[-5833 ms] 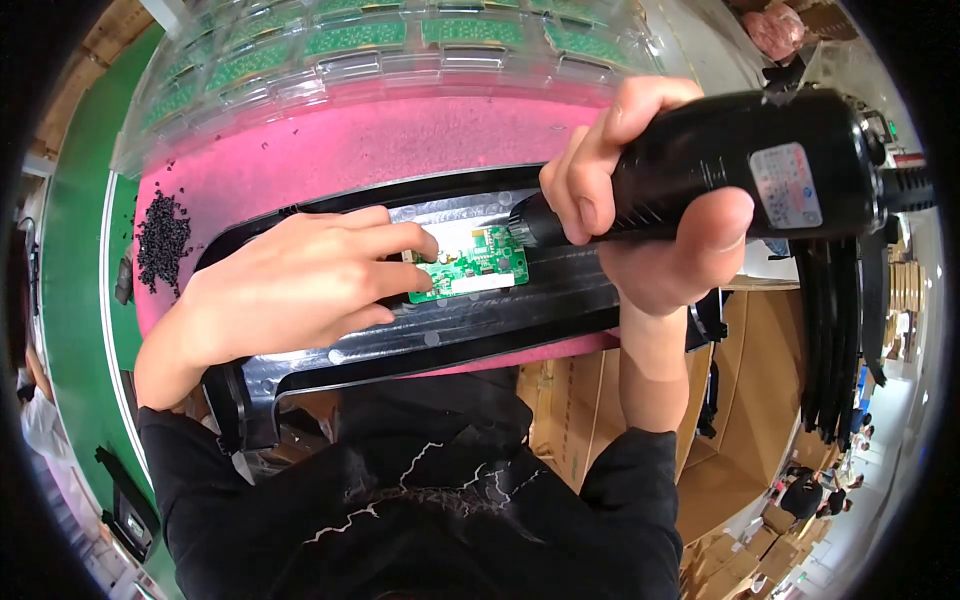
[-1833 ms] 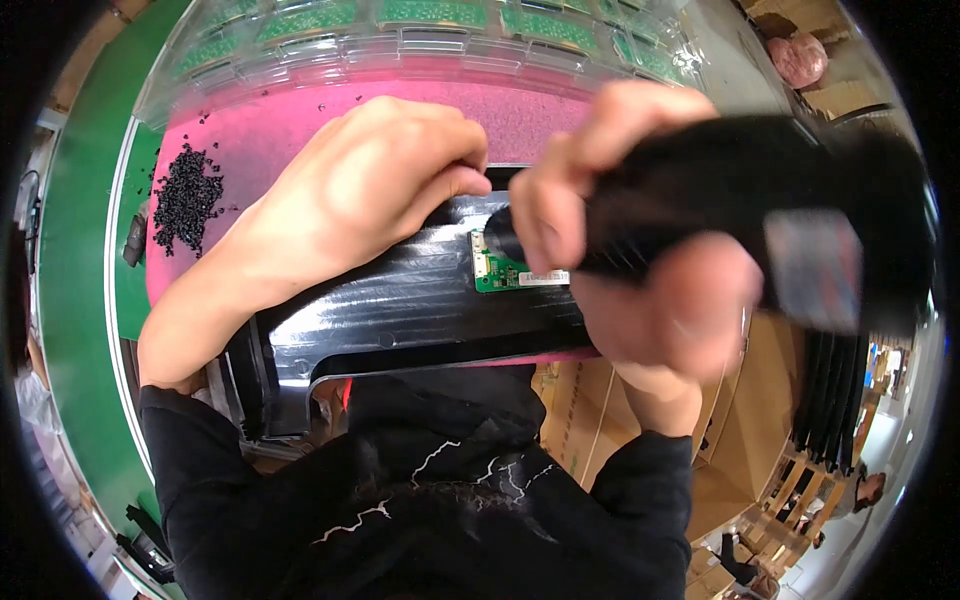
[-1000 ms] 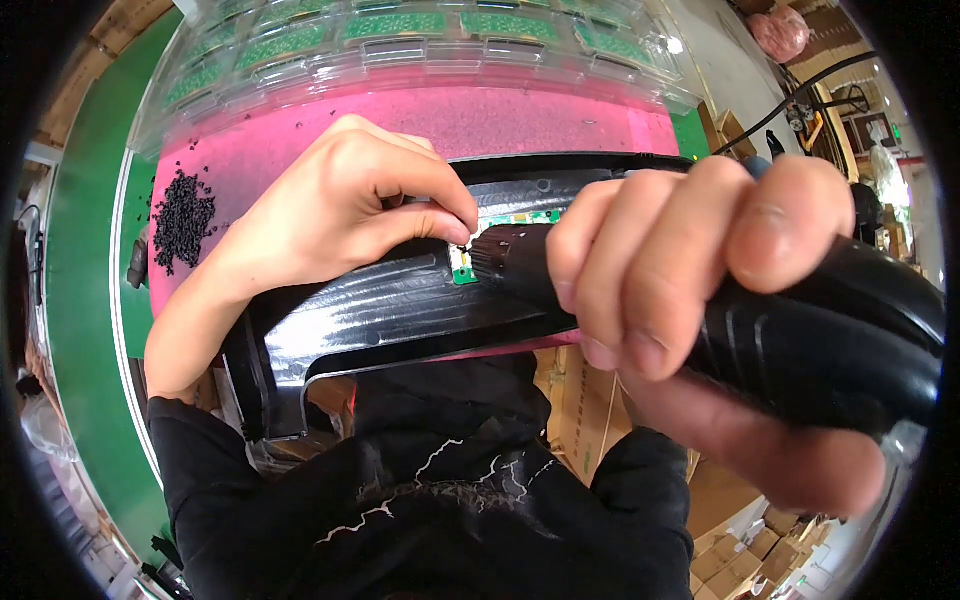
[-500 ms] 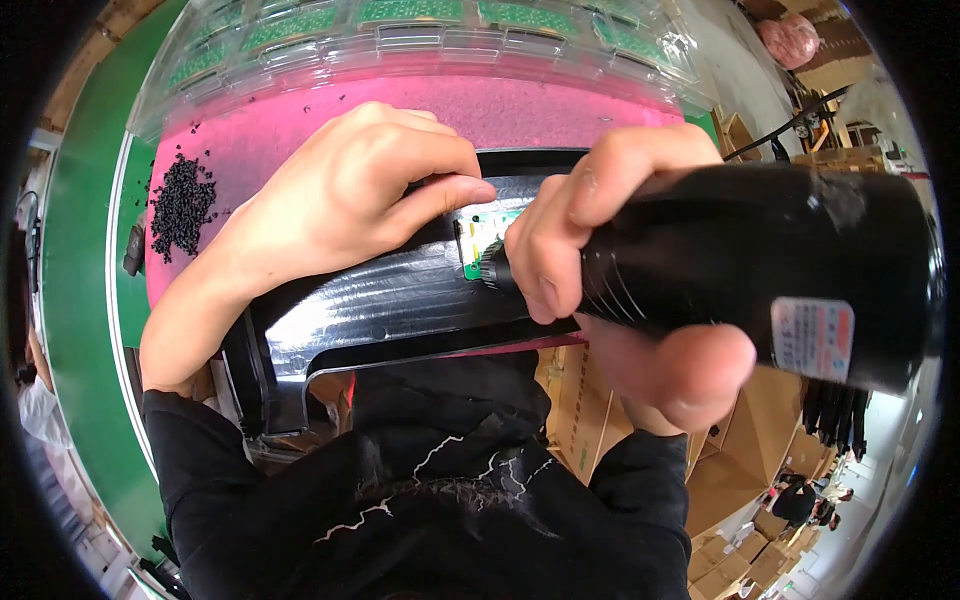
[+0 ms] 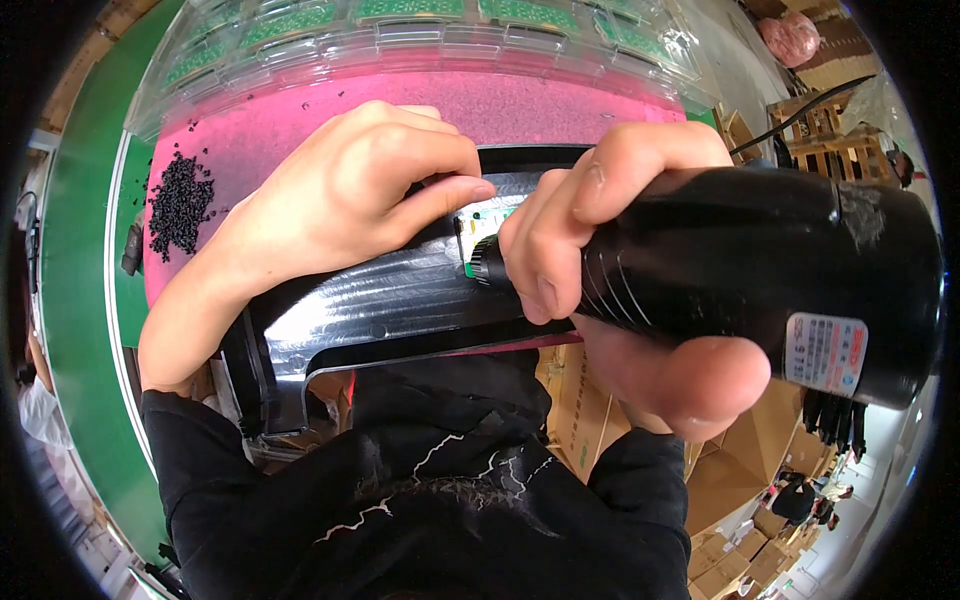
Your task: Assembling circuit boards into black plastic housings using an electric screwdriver.
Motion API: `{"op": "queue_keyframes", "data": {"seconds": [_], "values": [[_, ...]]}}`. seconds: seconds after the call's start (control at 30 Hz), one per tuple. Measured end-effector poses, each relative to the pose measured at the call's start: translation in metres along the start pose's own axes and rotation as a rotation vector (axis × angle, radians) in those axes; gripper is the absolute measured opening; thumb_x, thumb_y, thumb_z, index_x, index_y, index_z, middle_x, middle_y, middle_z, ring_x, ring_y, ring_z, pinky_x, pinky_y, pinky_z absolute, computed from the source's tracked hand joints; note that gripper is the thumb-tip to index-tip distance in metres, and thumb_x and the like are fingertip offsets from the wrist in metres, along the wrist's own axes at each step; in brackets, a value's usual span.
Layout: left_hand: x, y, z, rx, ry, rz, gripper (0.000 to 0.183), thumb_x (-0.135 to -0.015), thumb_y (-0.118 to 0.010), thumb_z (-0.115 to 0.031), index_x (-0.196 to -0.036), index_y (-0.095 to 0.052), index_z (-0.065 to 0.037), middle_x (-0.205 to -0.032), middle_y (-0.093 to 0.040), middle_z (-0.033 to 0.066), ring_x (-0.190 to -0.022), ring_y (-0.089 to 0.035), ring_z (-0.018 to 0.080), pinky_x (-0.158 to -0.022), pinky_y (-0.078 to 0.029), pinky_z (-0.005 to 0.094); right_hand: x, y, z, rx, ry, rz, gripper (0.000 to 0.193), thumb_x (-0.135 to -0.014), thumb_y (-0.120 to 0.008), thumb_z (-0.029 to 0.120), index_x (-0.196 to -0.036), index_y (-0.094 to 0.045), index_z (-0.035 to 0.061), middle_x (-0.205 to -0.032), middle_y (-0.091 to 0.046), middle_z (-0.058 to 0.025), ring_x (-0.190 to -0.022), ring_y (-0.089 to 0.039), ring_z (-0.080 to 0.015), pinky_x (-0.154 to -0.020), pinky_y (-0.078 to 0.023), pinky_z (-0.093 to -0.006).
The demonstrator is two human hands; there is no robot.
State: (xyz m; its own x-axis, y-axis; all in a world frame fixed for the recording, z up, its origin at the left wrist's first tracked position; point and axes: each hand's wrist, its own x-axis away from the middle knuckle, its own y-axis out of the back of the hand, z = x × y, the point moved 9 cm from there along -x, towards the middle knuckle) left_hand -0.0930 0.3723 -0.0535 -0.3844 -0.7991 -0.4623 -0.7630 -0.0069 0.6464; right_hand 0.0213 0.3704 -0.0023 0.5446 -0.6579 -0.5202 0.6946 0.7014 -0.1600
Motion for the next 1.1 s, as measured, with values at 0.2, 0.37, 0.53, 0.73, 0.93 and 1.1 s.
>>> {"op": "queue_keyframes", "data": {"seconds": [0.2, 0.37, 0.53, 0.73, 0.93, 1.1], "values": [[0.001, 0.001, -0.002, -0.009, -0.019, -0.019, 0.015, -0.085, -0.07, -0.012, -0.082, -0.065, 0.002, -0.075, -0.064, 0.0151, -0.074, -0.062, 0.0349, -0.065, -0.048, 0.0422, 0.001, 0.001, 0.002, 0.016, -0.002, 0.016, 0.077, -0.073, -0.067, 0.076, -0.104, -0.048, 0.0072, -0.064, -0.052, 0.0005, -0.048, -0.048, -0.0111, -0.05, -0.04, -0.0275], [0.001, 0.002, -0.002, 0.003, -0.033, -0.047, 0.015, -0.084, -0.07, -0.012, -0.083, -0.065, 0.002, -0.075, -0.063, 0.0154, -0.073, -0.062, 0.0351, -0.064, -0.048, 0.0422, 0.001, -0.002, 0.001, -0.002, 0.036, 0.076, 0.078, -0.073, -0.067, 0.075, -0.105, -0.047, 0.0064, -0.064, -0.053, -0.0001, -0.048, -0.048, -0.0115, -0.051, -0.041, -0.0276], [0.001, 0.002, -0.002, 0.007, -0.031, -0.048, 0.014, -0.084, -0.07, -0.011, -0.083, -0.065, 0.002, -0.075, -0.063, 0.0154, -0.073, -0.061, 0.0353, -0.064, -0.047, 0.0422, 0.004, -0.006, -0.002, 0.007, 0.024, 0.099, 0.079, -0.073, -0.067, 0.075, -0.106, -0.047, 0.0063, -0.066, -0.053, -0.0006, -0.05, -0.049, -0.012, -0.052, -0.042, -0.0271], [0.004, 0.002, -0.003, 0.015, -0.083, -0.033, 0.012, -0.078, -0.074, -0.008, -0.084, -0.066, 0.001, -0.075, -0.064, 0.0127, -0.075, -0.061, 0.0329, -0.065, -0.048, 0.0414, 0.002, -0.007, 0.002, -0.058, 0.038, 0.116, 0.078, -0.073, -0.068, 0.075, -0.108, -0.048, 0.008, -0.067, -0.055, 0.0007, -0.051, -0.05, -0.0111, -0.053, -0.043, -0.0264], [0.002, -0.01, -0.01, 0.086, -0.104, 0.159, 0.015, -0.073, -0.077, -0.009, -0.084, -0.069, -0.001, -0.078, -0.067, 0.0076, -0.078, -0.062, 0.0286, -0.067, -0.049, 0.0407, -0.001, 0.002, 0.025, -0.007, 0.114, 0.03, 0.073, -0.074, -0.066, 0.075, -0.104, -0.05, 0.011, -0.064, -0.053, 0.0052, -0.049, -0.051, -0.0068, -0.052, -0.041, -0.0226], [0.003, -0.017, -0.016, 0.075, -0.129, 0.247, 0.017, -0.074, -0.077, -0.013, -0.084, -0.069, -0.001, -0.078, -0.067, 0.007, -0.077, -0.062, 0.0283, -0.069, -0.048, 0.0409, 0.0, 0.001, 0.035, 0.001, 0.131, 0.041, 0.071, -0.076, -0.065, 0.074, -0.106, -0.049, 0.0116, -0.067, -0.053, 0.0061, -0.053, -0.052, -0.0058, -0.057, -0.041, -0.022]]}}
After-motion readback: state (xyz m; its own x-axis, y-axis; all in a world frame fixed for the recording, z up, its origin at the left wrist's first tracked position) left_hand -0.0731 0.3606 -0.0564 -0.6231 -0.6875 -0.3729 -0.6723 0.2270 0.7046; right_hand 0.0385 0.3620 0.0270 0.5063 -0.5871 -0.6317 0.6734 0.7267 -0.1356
